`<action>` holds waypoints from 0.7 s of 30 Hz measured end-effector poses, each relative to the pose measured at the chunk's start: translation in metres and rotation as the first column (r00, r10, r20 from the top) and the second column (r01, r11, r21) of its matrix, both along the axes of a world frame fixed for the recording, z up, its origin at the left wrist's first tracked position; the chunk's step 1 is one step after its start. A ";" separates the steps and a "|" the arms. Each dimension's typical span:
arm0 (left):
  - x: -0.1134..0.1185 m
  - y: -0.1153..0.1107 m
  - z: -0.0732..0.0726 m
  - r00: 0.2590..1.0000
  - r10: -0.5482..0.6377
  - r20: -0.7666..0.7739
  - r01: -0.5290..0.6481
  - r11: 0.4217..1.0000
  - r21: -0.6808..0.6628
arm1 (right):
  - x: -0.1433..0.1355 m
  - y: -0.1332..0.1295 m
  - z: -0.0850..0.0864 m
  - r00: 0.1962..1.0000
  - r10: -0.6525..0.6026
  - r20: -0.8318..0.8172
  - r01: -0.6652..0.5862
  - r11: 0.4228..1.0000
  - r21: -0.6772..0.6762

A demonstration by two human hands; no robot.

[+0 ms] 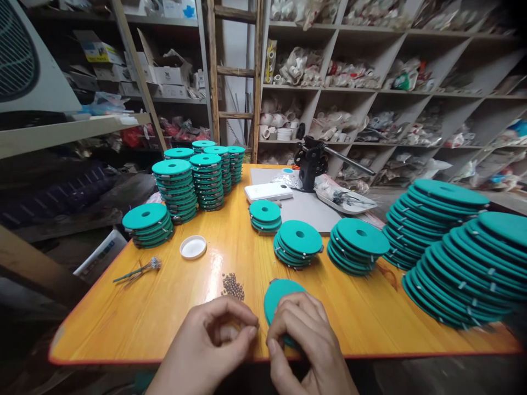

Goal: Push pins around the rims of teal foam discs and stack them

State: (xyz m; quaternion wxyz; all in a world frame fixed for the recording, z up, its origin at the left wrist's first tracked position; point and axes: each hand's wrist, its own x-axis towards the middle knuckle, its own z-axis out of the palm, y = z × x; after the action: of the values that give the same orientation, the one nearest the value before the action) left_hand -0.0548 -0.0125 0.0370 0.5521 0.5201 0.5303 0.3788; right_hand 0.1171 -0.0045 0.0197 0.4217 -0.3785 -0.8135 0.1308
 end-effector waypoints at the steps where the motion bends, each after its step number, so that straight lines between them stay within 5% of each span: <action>1: 0.000 0.000 0.000 1.000 -0.005 -0.006 0.005 1.000 0.007 | -0.001 0.000 0.000 1.000 -0.001 -0.016 0.001 1.000 0.005; 21: 0.002 -0.002 -0.004 0.976 0.005 0.218 0.002 0.999 -0.035 | -0.001 -0.001 0.002 1.000 0.006 -0.025 -0.007 0.999 -0.054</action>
State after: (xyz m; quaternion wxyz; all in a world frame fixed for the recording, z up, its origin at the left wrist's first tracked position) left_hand -0.0525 -0.0143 0.0334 0.6156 0.4653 0.4735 0.4246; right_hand 0.1166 -0.0053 0.0212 0.4209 -0.3855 -0.8057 0.1587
